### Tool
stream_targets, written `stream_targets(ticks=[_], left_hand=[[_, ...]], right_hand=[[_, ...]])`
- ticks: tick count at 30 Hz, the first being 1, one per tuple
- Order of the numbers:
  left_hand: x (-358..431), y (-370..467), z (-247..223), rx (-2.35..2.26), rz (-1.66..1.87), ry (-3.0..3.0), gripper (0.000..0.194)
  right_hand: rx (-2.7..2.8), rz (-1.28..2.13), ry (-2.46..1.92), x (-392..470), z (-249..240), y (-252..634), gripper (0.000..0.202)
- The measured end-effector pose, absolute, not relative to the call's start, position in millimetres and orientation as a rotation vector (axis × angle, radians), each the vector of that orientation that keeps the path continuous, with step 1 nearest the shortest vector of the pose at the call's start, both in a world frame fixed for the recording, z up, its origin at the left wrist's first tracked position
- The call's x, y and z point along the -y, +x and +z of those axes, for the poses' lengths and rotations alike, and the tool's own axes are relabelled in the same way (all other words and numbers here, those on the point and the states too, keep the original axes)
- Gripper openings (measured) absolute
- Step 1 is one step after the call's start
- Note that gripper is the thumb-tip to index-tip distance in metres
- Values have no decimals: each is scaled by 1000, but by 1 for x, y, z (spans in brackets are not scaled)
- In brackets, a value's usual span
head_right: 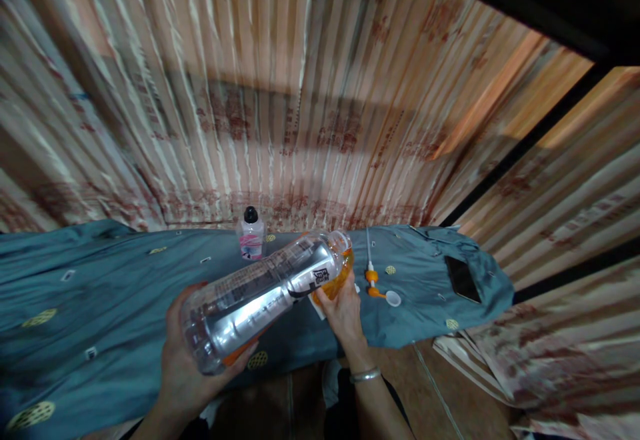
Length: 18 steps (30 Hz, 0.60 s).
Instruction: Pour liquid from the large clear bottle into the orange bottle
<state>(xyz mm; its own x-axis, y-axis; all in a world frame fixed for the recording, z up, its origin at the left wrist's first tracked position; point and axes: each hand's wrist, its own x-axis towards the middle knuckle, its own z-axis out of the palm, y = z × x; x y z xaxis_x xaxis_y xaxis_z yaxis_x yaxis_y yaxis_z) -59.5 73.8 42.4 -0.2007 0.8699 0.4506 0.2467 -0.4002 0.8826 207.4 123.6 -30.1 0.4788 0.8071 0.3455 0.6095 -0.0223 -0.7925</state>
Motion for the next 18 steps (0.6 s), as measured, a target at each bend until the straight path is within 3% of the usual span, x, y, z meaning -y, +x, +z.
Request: stream_targets(ticks=[18], left_hand=[[-76, -58, 38, -1289, 1662, 1540, 90]], right_hand=[[1230, 224, -1726, -124, -32, 207, 79]])
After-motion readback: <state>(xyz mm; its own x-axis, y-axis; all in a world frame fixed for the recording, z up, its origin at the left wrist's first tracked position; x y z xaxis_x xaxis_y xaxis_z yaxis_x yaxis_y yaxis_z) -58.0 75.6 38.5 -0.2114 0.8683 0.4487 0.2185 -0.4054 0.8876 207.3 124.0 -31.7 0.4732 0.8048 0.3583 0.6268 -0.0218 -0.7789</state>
